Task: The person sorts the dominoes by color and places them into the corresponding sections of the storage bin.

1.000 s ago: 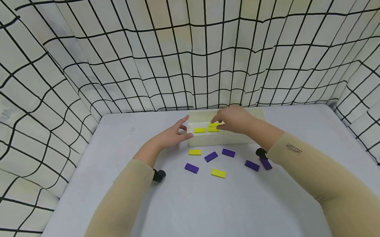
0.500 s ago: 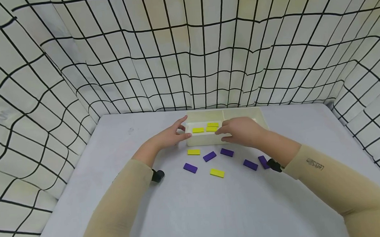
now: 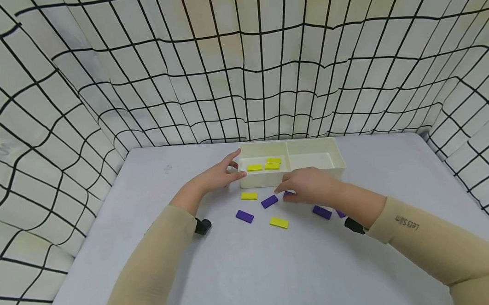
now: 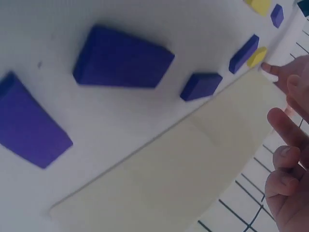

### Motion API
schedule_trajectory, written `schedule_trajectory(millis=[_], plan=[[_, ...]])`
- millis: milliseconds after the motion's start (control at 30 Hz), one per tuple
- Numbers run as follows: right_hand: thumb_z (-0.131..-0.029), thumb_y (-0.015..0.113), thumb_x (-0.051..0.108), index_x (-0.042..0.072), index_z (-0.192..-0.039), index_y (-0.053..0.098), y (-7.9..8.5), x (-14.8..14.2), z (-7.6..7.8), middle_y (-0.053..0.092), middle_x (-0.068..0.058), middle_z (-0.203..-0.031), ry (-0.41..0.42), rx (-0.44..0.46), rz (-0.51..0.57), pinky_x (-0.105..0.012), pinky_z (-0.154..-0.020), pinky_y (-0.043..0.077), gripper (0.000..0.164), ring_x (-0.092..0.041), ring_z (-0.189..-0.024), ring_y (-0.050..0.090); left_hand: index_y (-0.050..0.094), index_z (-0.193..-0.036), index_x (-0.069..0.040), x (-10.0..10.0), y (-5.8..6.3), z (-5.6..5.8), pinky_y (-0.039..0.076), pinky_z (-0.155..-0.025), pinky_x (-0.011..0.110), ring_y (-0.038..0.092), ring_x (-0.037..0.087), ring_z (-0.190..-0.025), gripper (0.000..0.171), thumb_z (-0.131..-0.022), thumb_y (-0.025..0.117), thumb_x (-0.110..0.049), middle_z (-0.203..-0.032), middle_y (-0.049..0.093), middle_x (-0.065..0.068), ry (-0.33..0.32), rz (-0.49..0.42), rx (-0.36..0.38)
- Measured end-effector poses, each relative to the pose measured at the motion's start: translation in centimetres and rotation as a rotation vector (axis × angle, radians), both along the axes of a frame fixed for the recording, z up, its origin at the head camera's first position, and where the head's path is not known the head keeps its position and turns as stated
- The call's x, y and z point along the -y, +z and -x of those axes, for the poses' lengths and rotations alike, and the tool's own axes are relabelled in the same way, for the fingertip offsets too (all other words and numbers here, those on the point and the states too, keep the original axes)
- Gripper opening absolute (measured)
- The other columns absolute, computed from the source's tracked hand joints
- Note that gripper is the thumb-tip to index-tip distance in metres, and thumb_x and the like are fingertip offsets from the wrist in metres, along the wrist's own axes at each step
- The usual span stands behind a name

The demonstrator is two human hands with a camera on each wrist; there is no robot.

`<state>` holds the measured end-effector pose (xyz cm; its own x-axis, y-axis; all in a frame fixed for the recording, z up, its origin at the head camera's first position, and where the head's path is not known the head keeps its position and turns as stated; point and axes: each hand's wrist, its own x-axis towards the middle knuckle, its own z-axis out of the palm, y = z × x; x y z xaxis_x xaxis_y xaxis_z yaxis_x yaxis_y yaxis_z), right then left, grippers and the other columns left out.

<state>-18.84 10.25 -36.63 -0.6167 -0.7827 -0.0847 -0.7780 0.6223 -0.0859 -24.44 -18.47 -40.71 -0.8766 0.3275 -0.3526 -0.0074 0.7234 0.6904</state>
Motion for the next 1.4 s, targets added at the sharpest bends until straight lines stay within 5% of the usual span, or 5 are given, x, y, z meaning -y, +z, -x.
schedule_trajectory(millis=[200, 467, 967, 1400], plan=[[-0.087, 0.078, 0.03, 0.026, -0.116, 0.076, -1.2, 0.6, -0.8, 0.069, 0.008, -0.097, 0.043, 0.085, -0.02, -0.024, -0.074, 0.05, 0.029, -0.007, -0.084, 0.06, 0.004, -0.158, -0.043, -0.1, 0.0, 0.0, 0.041, -0.102, 0.051, 0.053, 0.028, -0.12, 0.086, -0.093, 0.061, -0.053, -0.149, 0.037, 0.005, 0.006, 0.007, -0.001], [-0.088, 0.077, 0.032, 0.031, -0.116, 0.075, -2.5, 1.7, -1.3, 0.07, 0.016, -0.109, -0.007, 0.249, -0.061, -0.029, -0.091, 0.05, 0.029, -0.008, -0.108, 0.063, 0.004, -0.158, -0.043, -0.1, 0.0, 0.0, 0.041, -0.102, 0.051, 0.053, 0.028, -0.122, 0.087, -0.093, 0.061, -0.054, -0.15, 0.037, 0.005, 0.01, 0.011, 0.004], [-0.085, 0.079, 0.034, 0.027, -0.111, 0.077, -3.4, 2.7, -1.8, 0.066, 0.015, -0.087, 0.012, 0.247, -0.11, -0.026, -0.078, 0.049, 0.028, -0.005, -0.079, 0.055, 0.004, -0.158, -0.043, 0.0, 0.0, -0.2, 0.041, -0.102, 0.05, 0.052, 0.027, -0.121, 0.088, -0.092, 0.061, -0.057, -0.149, 0.038, 0.005, 0.012, 0.003, 0.002], [-0.086, 0.079, 0.028, 0.028, -0.112, 0.076, -3.5, 2.6, -2.4, 0.07, 0.016, -0.093, 0.027, 0.2, -0.092, -0.028, -0.083, 0.052, 0.026, -0.006, -0.086, 0.061, 0.004, -0.157, -0.045, 0.3, -0.1, -0.1, 0.039, -0.104, 0.05, 0.053, 0.027, -0.122, 0.089, -0.09, 0.06, -0.061, -0.149, 0.039, 0.004, 0.002, 0.007, -0.01]])
